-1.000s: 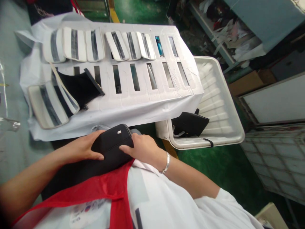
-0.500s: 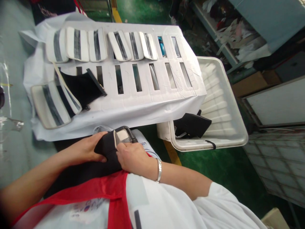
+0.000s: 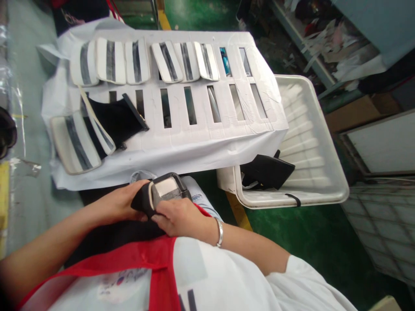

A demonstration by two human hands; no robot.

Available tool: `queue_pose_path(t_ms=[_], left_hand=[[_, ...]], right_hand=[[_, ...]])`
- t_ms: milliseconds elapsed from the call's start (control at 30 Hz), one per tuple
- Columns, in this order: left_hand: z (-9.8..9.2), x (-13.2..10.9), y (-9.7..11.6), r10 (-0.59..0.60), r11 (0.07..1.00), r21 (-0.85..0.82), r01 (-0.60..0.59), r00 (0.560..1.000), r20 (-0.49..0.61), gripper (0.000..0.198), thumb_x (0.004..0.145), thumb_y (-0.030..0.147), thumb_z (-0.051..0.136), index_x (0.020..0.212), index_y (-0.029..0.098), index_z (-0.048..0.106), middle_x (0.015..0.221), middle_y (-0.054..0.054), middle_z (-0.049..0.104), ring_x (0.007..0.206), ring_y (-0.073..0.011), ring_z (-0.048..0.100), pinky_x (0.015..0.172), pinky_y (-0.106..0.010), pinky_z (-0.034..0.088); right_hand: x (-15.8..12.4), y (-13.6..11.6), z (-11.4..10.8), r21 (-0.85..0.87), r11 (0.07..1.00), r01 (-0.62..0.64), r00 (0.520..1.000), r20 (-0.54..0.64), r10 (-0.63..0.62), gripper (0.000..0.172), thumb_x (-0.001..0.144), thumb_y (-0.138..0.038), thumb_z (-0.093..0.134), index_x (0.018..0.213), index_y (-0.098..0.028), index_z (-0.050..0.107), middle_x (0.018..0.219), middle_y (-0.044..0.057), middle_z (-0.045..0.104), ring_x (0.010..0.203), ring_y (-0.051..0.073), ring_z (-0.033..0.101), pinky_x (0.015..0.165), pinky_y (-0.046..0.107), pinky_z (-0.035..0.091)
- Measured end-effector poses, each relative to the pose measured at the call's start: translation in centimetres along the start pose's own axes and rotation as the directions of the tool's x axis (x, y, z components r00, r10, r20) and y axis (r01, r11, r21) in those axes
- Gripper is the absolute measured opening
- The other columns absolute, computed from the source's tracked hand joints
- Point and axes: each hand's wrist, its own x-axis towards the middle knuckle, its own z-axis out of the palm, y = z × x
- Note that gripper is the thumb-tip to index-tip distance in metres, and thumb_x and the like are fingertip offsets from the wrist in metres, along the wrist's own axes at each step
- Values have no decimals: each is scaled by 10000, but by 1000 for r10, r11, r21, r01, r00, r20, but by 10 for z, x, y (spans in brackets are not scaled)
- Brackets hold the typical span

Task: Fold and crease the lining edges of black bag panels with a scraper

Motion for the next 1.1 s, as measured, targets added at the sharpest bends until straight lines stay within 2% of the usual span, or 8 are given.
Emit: queue_pose_path(t_ms=[67,167,233,333,500,867,1100], left_hand=[[1,0,-4,6,1000,16,-6,1000,-16,837,544,391,755,1291,228,417,1278,-71,539,1157,-317,516,974,-407,413],[0,2,-10,-9,999,49,10,1000,-14,955,557,465,748,1378,210,333,1357,-100,483,1214,-324,480,1015,-413,381],[-2,5,-10,-19,999,47,18,1000,8,978,586,507,725,1408,198,294,1404,-111,438,1250,-315,451,1043,-409,354],[-5,16,-1,1,1000,11,-2,1000,16,875,686,585,622,1403,183,322,1421,-109,428,1268,-292,436,1063,-400,329],[2,43,18,24,999,-37,-28,995,-99,611,814,583,454,1279,191,503,1295,-70,565,1176,-255,524,1022,-365,375],[7,58,23,15,999,-39,-21,990,-137,592,798,574,461,1207,163,584,1251,-79,604,1153,-258,545,1013,-355,393],[14,72,37,48,998,37,-41,971,-232,412,809,474,495,1074,204,657,1105,-50,680,1025,-249,609,919,-333,445]], right_hand=[[-7,7,-9,33,987,-156,987,-36,158,240,903,-295,458,690,-185,465,631,-22,506,579,96,461,543,214,297],[-11,16,-22,16,901,-433,901,-35,433,270,896,-328,480,666,-186,473,585,-36,485,516,88,424,504,219,248],[-9,21,-27,-6,857,-515,857,-12,515,285,890,-369,487,670,-189,493,567,-36,490,501,90,426,494,226,226],[-4,25,-25,-23,851,-524,851,-20,524,315,898,-386,468,653,-190,493,546,-36,481,493,91,418,489,232,210],[-4,30,-19,-24,867,-497,867,-64,495,299,891,-327,469,627,-188,452,519,-47,434,471,85,371,482,237,195],[-6,34,-19,36,877,-479,875,-59,480,296,857,-292,503,599,-184,405,520,-47,439,480,80,367,487,231,201],[3,31,-21,-124,854,-505,863,-50,503,267,851,-324,512,627,-181,481,566,-4,557,507,102,458,489,243,192]])
